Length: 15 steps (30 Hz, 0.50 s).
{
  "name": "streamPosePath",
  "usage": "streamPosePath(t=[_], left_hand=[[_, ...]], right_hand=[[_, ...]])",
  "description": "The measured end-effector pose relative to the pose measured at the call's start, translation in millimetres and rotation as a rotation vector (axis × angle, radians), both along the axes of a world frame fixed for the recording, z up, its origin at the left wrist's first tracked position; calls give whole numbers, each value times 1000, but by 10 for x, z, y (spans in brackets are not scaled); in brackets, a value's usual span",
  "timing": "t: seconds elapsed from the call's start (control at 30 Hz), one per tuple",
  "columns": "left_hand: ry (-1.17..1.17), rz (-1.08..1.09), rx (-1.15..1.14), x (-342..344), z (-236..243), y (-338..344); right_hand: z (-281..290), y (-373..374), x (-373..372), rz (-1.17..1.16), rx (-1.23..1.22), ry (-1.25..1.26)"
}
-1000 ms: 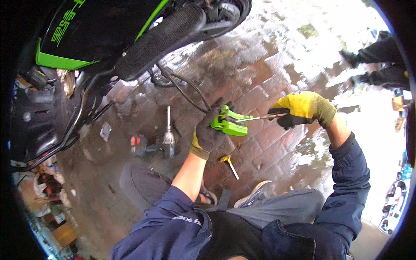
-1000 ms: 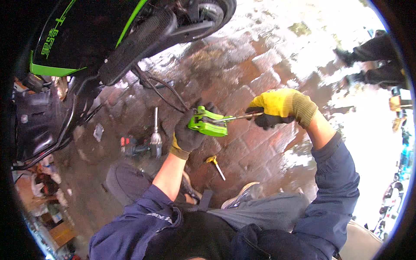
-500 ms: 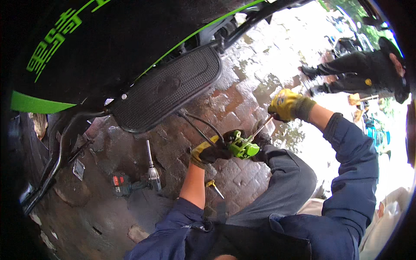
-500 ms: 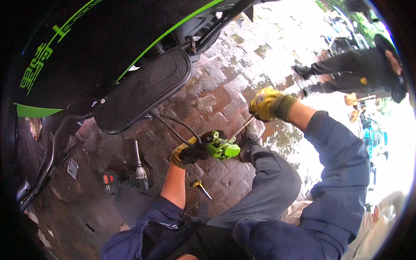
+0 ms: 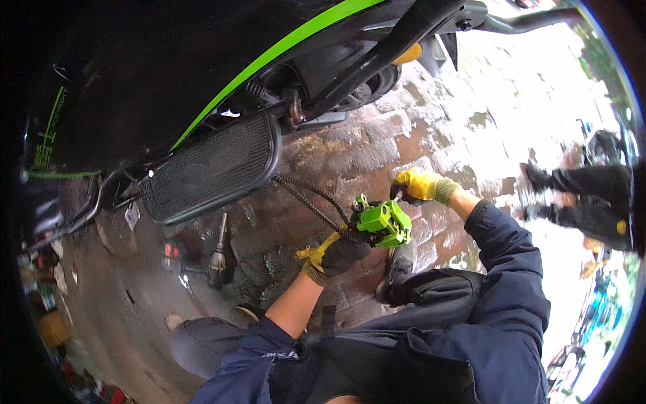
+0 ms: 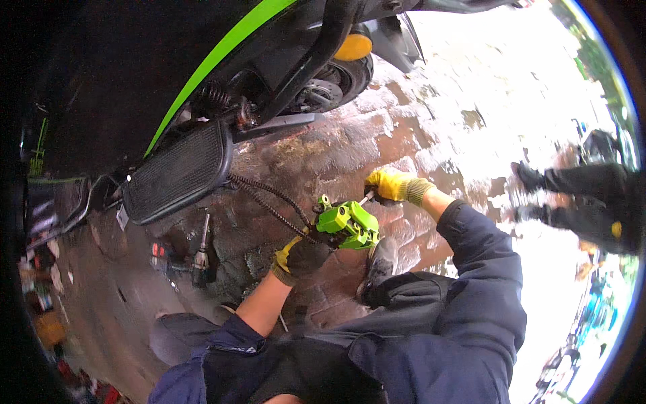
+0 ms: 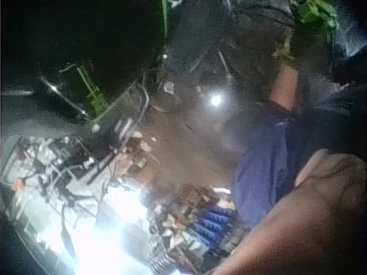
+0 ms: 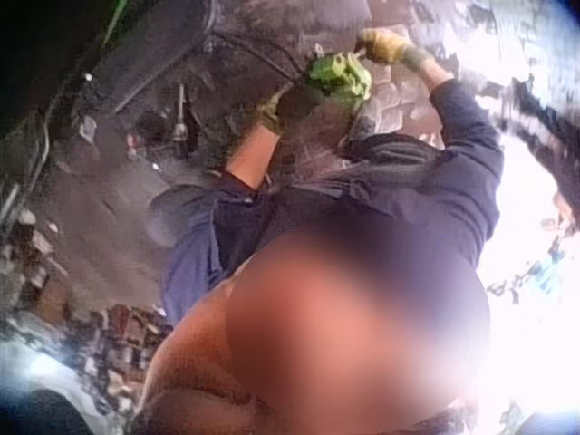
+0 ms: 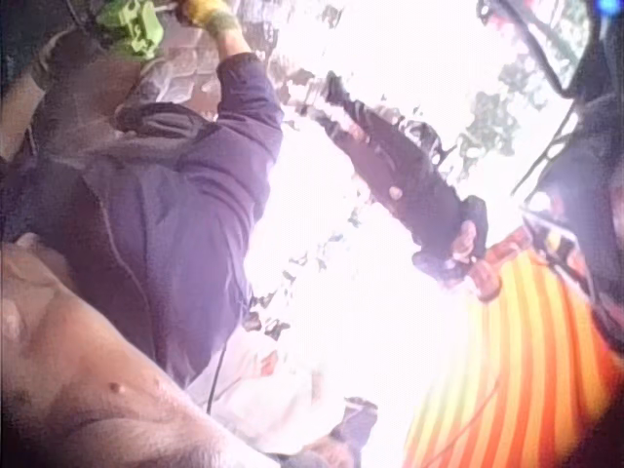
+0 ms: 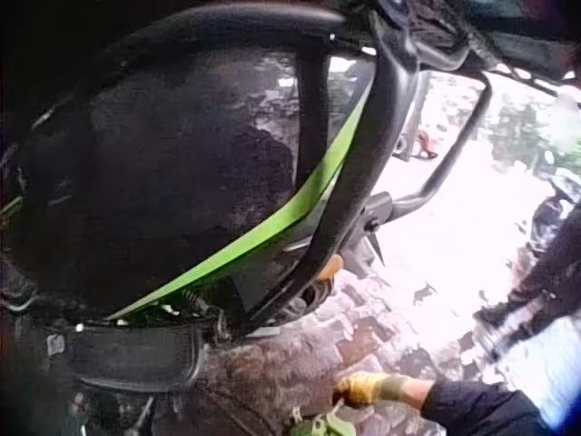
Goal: The person disassembles a green brake caliper from a scooter, cleans and adjusts its internal components with a screwdriver, and then reassembles and mounts it back onto the scooter using a power drill.
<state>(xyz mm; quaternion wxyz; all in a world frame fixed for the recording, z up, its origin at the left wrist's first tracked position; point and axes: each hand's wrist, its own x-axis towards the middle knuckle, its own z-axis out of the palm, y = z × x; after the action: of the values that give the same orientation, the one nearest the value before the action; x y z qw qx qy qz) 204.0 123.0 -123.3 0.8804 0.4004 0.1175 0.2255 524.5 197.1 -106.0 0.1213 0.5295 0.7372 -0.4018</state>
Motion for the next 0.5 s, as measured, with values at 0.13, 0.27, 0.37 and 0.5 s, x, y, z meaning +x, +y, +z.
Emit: streamPosePath(t=[0.13, 0.27, 0.37, 0.5], left_hand=[[-125, 323, 83, 356, -685, -141], [413, 340, 402, 541, -538, 6], [132, 547, -272, 867, 148, 42], [314, 726, -173, 1009, 262, 86]], right_hand=[[-106, 387, 82, 132, -1, 52], [-204, 706, 220, 208, 101, 212], [-348, 859, 319, 196, 148, 263], [-540, 957, 170, 244, 95, 325]])
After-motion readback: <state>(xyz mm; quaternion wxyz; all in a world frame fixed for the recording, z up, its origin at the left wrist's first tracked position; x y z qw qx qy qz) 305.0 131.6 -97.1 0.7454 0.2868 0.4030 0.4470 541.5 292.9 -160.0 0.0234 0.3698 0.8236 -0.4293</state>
